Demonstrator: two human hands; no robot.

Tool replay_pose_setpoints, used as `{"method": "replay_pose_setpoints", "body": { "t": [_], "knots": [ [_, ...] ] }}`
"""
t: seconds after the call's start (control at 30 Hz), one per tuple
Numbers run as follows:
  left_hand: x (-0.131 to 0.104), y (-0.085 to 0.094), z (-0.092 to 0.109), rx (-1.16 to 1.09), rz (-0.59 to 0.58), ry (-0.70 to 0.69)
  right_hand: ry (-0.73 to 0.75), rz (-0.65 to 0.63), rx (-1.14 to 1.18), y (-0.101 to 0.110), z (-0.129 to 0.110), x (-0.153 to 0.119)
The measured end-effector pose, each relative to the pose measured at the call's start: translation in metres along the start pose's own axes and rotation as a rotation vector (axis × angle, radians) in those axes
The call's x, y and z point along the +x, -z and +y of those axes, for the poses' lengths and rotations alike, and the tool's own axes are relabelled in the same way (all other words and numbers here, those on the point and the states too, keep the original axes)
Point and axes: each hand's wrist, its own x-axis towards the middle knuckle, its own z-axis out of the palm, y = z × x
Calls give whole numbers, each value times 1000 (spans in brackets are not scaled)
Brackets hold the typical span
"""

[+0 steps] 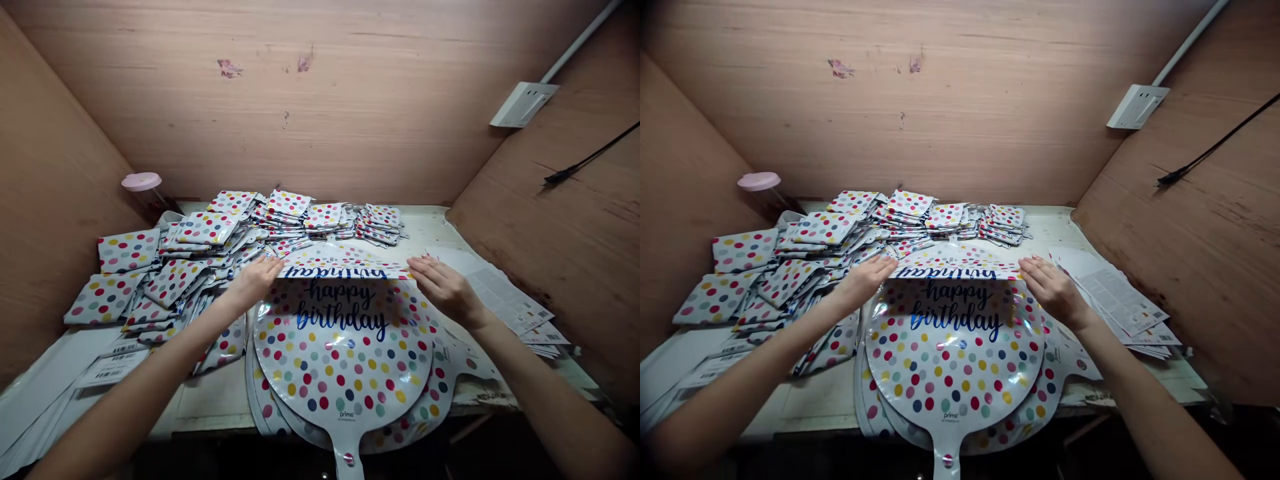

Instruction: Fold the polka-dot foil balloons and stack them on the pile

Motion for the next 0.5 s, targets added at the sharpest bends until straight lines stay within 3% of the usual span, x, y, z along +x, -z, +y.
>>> {"method": "replay_pose_setpoints", "body": {
  "t": [0.1,0.2,0.27,0.33,0.43,0.5],
  "knots": [
    [-46,26,-8,-132,16,-176,172,-103,172,21,-36,-29],
    [-106,15,5,-373,-148,-236,252,-293,372,7,-76,-74],
    [-138,-3,16,-541,-230,-173,176,-402,513,-8,-90,-97],
    [-157,-17,24,-679,-265,-20,7,-458,682,-18,-93,-111],
    [-165,-28,26,-809,-258,168,-251,-489,947,-16,-83,-113],
    [-164,-29,23,-880,-230,176,-344,-525,1027,-9,-76,-110]
  ]
}}
